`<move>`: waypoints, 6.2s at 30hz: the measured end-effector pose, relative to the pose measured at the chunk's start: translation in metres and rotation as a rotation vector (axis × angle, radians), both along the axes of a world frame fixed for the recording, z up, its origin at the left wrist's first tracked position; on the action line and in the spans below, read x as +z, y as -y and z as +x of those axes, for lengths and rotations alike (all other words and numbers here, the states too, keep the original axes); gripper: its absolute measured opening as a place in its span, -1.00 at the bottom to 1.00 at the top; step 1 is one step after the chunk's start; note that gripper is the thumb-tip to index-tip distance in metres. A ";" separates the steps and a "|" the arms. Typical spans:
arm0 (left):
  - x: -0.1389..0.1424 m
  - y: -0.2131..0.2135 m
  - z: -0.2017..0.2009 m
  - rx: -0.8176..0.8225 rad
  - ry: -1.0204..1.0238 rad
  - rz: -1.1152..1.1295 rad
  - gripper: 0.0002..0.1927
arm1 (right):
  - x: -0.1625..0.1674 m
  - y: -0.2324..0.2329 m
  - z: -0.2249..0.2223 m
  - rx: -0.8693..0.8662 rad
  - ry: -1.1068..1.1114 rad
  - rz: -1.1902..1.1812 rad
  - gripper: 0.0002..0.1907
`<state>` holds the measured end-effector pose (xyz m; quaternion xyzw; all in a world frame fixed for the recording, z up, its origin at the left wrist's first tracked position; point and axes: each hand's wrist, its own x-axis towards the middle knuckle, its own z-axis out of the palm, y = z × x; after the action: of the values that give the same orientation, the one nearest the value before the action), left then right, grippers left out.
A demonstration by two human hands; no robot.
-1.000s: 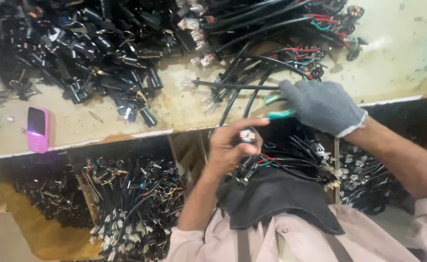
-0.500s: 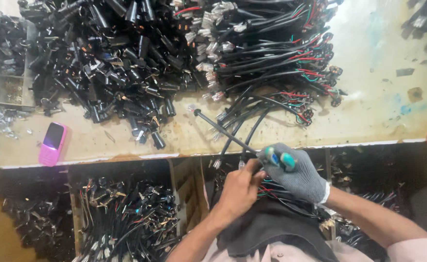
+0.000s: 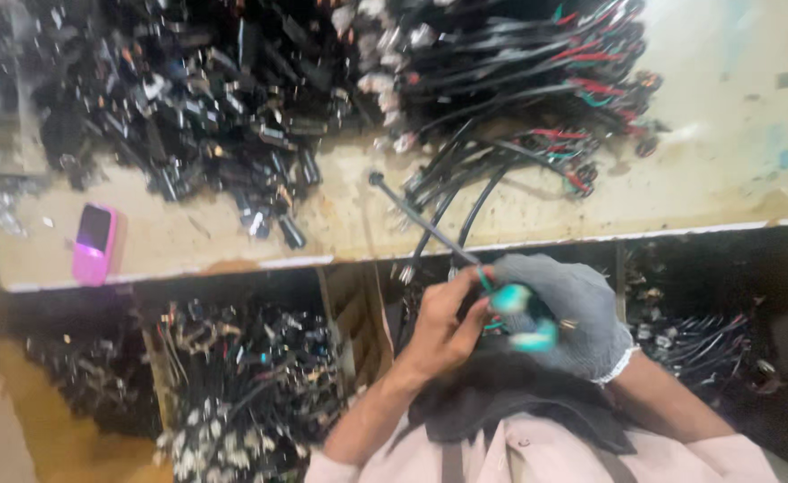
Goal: The person repeatedly picks wire harnesses from a pile on a workbench, strips the outer insulation with pliers, and drops the processed pieces into a bin below. The cycle of picking, stripping, and dropping continues throughout the clip.
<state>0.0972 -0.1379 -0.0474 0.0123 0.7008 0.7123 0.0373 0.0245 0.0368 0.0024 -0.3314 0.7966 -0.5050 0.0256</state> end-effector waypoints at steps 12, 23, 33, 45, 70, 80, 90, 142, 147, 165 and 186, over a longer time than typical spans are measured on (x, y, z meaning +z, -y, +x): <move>-0.030 -0.015 0.019 -0.131 0.383 0.394 -0.70 | -0.048 -0.041 -0.012 0.303 0.067 0.072 -0.54; 0.003 -0.015 0.017 -0.018 0.399 0.533 -0.67 | -0.015 -0.033 0.014 -0.274 0.428 -0.390 -0.65; 0.000 -0.018 0.018 -0.137 0.619 0.706 -0.66 | -0.001 -0.027 -0.018 0.442 0.048 0.046 -0.47; 0.005 -0.013 0.025 -0.150 0.243 0.297 -0.57 | -0.049 -0.027 0.037 -0.258 1.191 -1.115 -0.72; 0.006 0.172 -0.002 0.343 -0.162 -0.673 -0.58 | -0.050 -0.049 -0.063 0.048 -0.462 0.814 -0.34; -0.006 0.011 0.003 -0.228 0.358 0.709 -0.64 | 0.018 -0.013 -0.013 -0.311 0.178 0.246 -0.75; 0.008 -0.006 0.002 -0.051 0.102 -0.072 -0.61 | -0.031 -0.022 0.001 -0.005 -0.020 0.140 -0.74; -0.001 0.155 -0.087 0.473 -0.528 -0.595 -0.54 | -0.048 -0.041 -0.064 -0.046 -0.138 0.432 -0.49; -0.015 0.051 -0.039 0.053 -0.084 0.584 -0.37 | -0.060 -0.045 -0.050 -0.227 0.337 -0.091 -0.67; 0.020 0.007 -0.006 -0.181 0.475 0.096 -0.62 | -0.011 -0.005 -0.008 -0.093 0.166 0.077 -0.91; 0.011 0.002 0.012 -0.200 0.183 0.190 -0.65 | -0.031 -0.031 0.035 -0.308 1.009 -0.919 -0.87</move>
<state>0.1095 -0.1399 -0.0367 0.0207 0.6191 0.7663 0.1703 0.0594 0.0679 -0.0286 0.0831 0.4308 -0.8809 0.1778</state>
